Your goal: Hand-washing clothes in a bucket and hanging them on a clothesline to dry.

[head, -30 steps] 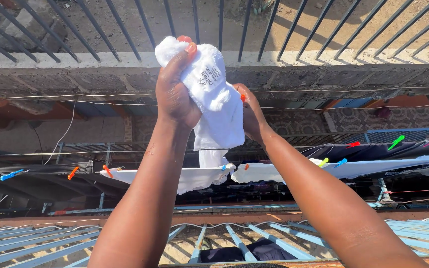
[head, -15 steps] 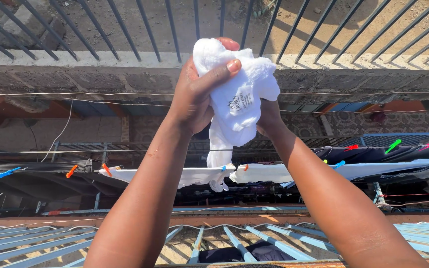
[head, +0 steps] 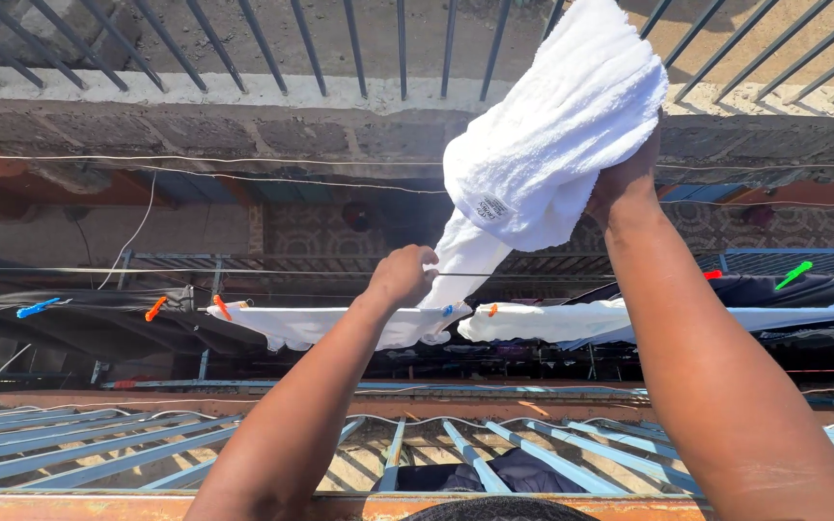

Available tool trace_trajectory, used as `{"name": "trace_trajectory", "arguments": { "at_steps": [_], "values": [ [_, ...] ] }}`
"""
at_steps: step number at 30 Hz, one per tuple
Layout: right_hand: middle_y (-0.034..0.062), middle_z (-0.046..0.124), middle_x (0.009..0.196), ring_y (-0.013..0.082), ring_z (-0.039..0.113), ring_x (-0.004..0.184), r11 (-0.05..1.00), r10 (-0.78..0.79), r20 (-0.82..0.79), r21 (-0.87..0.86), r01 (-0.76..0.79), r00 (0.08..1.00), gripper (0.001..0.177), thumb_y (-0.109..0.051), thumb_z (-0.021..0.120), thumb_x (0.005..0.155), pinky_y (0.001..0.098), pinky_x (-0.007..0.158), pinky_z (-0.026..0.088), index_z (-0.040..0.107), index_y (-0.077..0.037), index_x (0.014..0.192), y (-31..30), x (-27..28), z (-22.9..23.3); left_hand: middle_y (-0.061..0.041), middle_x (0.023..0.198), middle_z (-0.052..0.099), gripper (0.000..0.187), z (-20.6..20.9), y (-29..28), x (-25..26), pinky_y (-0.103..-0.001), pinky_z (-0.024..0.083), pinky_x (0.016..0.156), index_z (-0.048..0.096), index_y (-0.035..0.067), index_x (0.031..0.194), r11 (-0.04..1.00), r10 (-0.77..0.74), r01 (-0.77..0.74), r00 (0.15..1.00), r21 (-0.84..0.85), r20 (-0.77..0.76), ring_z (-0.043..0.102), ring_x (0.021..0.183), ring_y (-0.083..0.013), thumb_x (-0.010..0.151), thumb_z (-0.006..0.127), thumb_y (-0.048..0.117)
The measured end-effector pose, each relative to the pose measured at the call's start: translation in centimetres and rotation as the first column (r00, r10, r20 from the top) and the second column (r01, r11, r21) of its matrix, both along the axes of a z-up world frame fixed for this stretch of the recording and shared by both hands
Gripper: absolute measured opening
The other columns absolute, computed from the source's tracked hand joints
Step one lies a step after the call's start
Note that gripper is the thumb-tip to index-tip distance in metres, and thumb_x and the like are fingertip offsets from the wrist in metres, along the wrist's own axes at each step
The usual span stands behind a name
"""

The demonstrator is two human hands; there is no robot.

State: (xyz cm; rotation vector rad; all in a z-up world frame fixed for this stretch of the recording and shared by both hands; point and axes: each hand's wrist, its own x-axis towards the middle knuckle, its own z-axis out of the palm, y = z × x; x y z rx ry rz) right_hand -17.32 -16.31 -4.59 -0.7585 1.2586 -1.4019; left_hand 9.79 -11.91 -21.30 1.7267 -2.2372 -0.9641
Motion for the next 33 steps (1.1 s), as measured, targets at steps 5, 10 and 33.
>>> {"name": "trace_trajectory", "arguments": {
  "at_steps": [5, 10, 33],
  "values": [
    [0.0149, 0.064, 0.125, 0.0256, 0.072, 0.111, 0.966, 0.103, 0.179, -0.254, -0.056, 0.978, 0.051, -0.035, 0.055, 0.104, 0.0412, 0.081, 0.065, 0.048, -0.003, 0.142, 0.4, -1.2, -3.7, -0.013, 0.122, 0.067, 0.034, -4.7, 0.6, -8.5, -0.048, 0.049, 0.099, 0.067, 0.012, 0.125, 0.967, -0.255, 0.255, 0.967, -0.023, 0.031, 0.062, 0.117, -0.0351, 0.096, 0.062, 0.029],
    [0.0113, 0.063, 0.122, 0.0222, 0.071, 0.106, 0.955, -0.007, 0.109, -0.293, 0.039, 0.994, 0.048, -0.026, 0.058, 0.099, 0.0368, 0.076, 0.063, 0.044, -0.008, 0.141, 2.2, -1.4, -3.6, -0.02, 0.138, 0.06, 0.041, -9.6, -0.8, -16.1, -0.049, 0.044, 0.108, 0.059, 0.008, 0.138, 0.92, -0.382, 0.373, 0.922, -0.121, -0.059, 0.055, 0.129, -0.0414, 0.101, 0.054, 0.022],
    [0.0113, 0.069, 0.127, 0.0183, 0.068, 0.113, 0.927, -0.034, -0.196, -0.374, -0.043, 0.98, 0.041, -0.016, 0.067, 0.102, 0.0357, 0.094, 0.06, 0.057, 0.002, 0.137, 2.8, -3.3, -5.2, -0.011, 0.135, 0.059, 0.038, -13.8, -4.5, -10.0, -0.047, 0.043, 0.104, 0.057, 0.019, 0.137, 0.784, -0.617, 0.609, 0.785, 0.123, 0.044, 0.057, 0.12, -0.0341, 0.103, 0.048, 0.034]
  ]
}}
